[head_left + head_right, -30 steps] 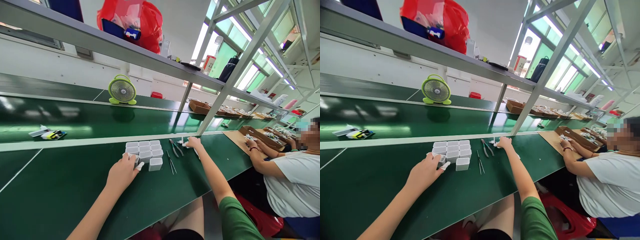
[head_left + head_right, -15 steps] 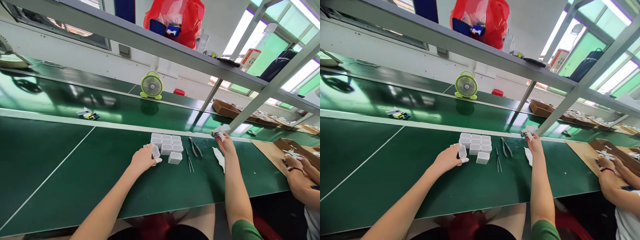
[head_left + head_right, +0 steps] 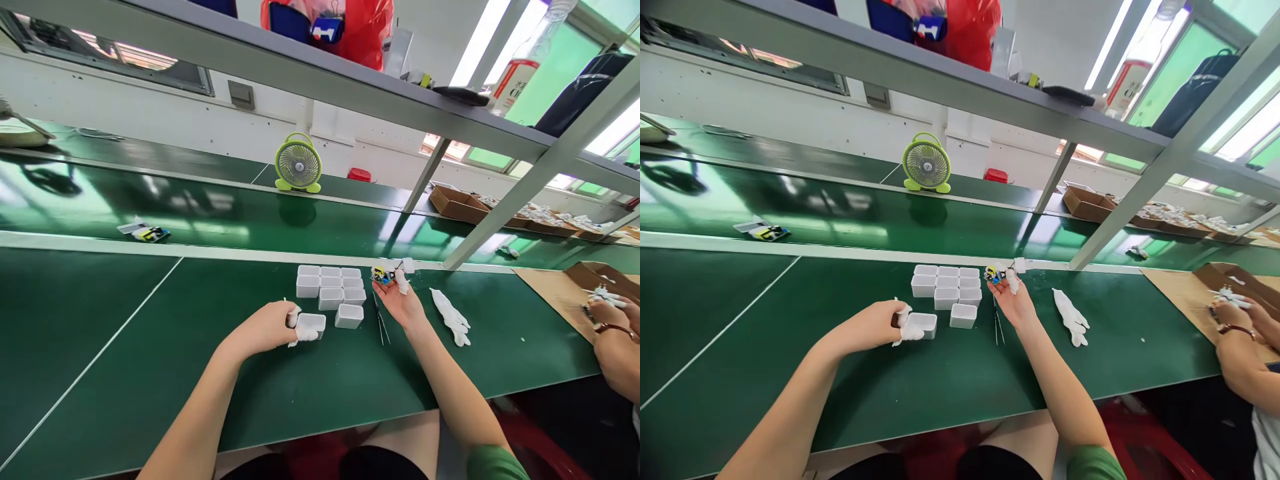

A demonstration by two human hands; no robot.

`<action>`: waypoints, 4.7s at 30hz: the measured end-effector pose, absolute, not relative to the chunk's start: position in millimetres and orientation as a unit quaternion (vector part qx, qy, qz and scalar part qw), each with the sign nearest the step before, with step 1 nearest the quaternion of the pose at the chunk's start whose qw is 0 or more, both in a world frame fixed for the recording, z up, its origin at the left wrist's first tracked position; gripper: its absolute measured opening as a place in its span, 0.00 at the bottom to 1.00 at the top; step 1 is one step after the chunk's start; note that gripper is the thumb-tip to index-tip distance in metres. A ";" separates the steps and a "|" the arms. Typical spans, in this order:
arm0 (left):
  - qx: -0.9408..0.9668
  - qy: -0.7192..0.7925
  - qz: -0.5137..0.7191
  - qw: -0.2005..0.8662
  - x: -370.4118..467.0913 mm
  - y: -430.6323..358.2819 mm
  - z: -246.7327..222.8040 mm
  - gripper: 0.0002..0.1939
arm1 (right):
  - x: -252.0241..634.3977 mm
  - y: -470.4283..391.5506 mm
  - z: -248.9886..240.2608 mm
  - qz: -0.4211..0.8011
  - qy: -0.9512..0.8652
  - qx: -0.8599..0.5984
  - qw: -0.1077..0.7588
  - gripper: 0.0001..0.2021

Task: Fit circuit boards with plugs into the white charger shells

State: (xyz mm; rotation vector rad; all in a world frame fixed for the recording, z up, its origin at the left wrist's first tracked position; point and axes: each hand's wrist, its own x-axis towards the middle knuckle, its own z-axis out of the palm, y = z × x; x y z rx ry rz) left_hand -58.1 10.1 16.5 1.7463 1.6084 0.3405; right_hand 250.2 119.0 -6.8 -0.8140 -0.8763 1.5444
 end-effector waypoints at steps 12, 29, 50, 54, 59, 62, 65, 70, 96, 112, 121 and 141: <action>0.708 0.504 0.078 0.488 -50.1 6.2 15.3 0.44 | 257.3 100.5 -12.9 0.704 -0.333 -0.311 0.545 0.16; 0.679 0.413 0.334 0.508 -10.0 -6.2 18.7 0.29 | 228.1 22.6 5.2 0.684 -0.551 -0.152 0.453 0.39; 0.770 0.387 0.420 0.286 0.5 -13.9 10.9 0.28 | 234.9 8.8 -6.9 0.493 -0.694 -0.212 0.480 0.34; 0.771 0.390 0.415 0.284 -0.2 -14.0 10.1 0.29 | 233.5 10.4 -6.9 0.478 -0.706 -0.197 0.485 0.36; 0.774 0.390 0.417 0.272 0.0 -13.8 8.7 0.24 | 234.7 12.4 -8.7 0.471 -0.715 -0.177 0.485 0.40; 0.777 0.380 0.424 0.268 0.0 -13.3 7.8 0.26 | 235.5 12.2 -8.3 0.432 -0.733 -0.186 0.491 0.39; 0.780 0.364 0.435 0.265 -0.3 -12.8 7.9 0.27 | 235.9 11.8 -7.5 0.424 -0.738 -0.196 0.487 0.37; 0.782 0.360 0.435 0.264 -0.8 -12.5 6.5 0.28 | 236.1 12.5 -7.6 0.421 -0.743 -0.182 0.488 0.38; 0.719 0.344 0.431 0.424 3.2 -11.7 -0.5 0.31 | 233.7 26.9 22.0 0.271 -0.870 -0.152 0.383 0.35; 0.791 0.428 0.361 0.246 -45.8 -6.8 30.1 0.31 | 211.6 19.9 -21.5 0.227 -0.911 -0.308 0.154 0.15; 0.835 0.449 0.280 0.150 -33.2 -14.0 27.2 0.11 | 209.5 23.0 -38.2 0.250 -0.901 -0.267 0.235 0.20; 0.834 0.383 0.353 0.185 -31.7 -4.8 23.5 0.07 | 199.0 26.5 -56.6 0.237 -0.876 -0.311 0.282 0.22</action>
